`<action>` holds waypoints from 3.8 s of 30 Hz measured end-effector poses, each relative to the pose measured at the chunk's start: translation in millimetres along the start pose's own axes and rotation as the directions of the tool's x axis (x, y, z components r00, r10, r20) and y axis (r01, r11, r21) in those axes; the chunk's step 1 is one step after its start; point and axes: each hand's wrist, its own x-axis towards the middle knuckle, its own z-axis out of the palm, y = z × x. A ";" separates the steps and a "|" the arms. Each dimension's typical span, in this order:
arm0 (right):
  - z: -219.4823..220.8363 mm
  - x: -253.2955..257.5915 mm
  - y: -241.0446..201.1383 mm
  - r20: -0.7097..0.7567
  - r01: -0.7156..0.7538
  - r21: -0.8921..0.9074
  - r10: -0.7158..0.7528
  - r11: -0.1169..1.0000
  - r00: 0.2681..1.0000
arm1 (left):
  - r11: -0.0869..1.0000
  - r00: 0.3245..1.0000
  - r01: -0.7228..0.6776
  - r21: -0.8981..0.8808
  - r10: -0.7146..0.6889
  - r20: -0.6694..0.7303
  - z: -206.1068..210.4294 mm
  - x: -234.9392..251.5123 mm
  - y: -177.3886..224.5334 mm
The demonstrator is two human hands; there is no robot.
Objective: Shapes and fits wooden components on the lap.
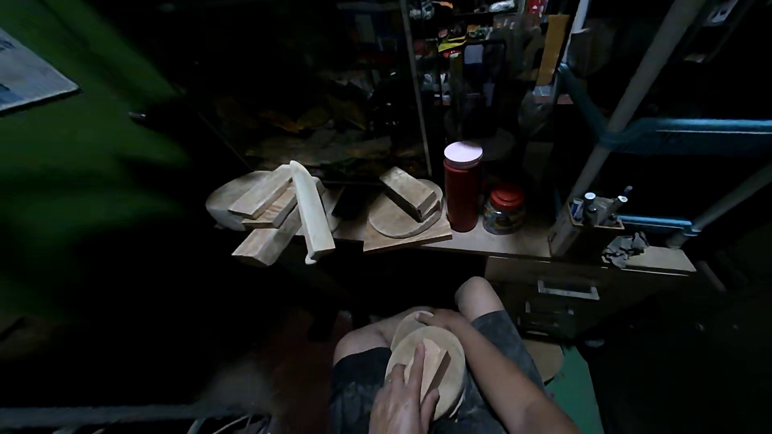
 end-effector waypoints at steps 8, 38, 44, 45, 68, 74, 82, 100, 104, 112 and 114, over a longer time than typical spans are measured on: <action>6.9 -102.4 -3.7 -0.379 0.381 0.262 -0.269 0.887 0.886 | 0.998 0.999 0.036 0.042 -0.038 0.030 -1.3 59.7 23.4; 22.0 -31.7 12.0 -0.428 0.379 0.430 -0.185 0.819 0.884 | 0.995 0.997 0.067 0.068 -0.069 0.033 -7.9 60.5 21.3; -0.5 -6.5 -4.4 -0.004 0.027 -0.002 -0.027 1.000 1.000 | 0.999 0.999 0.048 0.018 -0.048 0.015 -7.6 14.2 2.3; 0.3 -4.0 -4.5 -0.005 0.014 -0.012 -0.014 1.000 1.000 | 0.999 0.999 0.046 0.015 -0.046 0.008 -6.6 8.6 -1.6; 27.7 4.2 24.9 -0.296 0.188 0.312 -0.093 0.931 0.951 | 0.993 0.994 0.094 0.077 -0.098 0.046 -9.0 66.9 18.8; -0.3 -13.1 -2.3 -0.024 0.071 0.013 -0.071 0.997 0.997 | 0.997 0.998 0.059 0.041 -0.060 0.027 -7.0 24.2 10.4; 0.8 -5.8 -2.0 -0.005 -0.022 -0.023 0.022 0.999 1.000 | 1.000 1.000 0.010 0.009 -0.010 -0.006 -1.3 5.6 -7.3; 8.2 -22.5 8.1 -0.147 0.163 0.200 -0.135 0.966 0.980 | 0.995 0.995 0.084 0.052 -0.086 0.042 -10.2 39.4 16.9; -0.5 -10.9 -4.5 -0.012 0.024 -0.005 -0.024 1.000 1.000 | 0.998 0.998 0.067 0.017 -0.067 -0.005 -5.7 9.8 -1.4; 1.0 2.2 2.1 -0.005 0.060 0.006 -0.060 0.998 0.998 | 0.997 0.997 0.076 -0.012 -0.076 0.000 -6.4 23.5 -4.3; -1.0 -7.4 -1.3 -0.006 0.108 0.005 -0.108 0.994 0.994 | 0.995 0.995 0.098 -0.004 -0.098 0.016 -9.0 35.9 0.4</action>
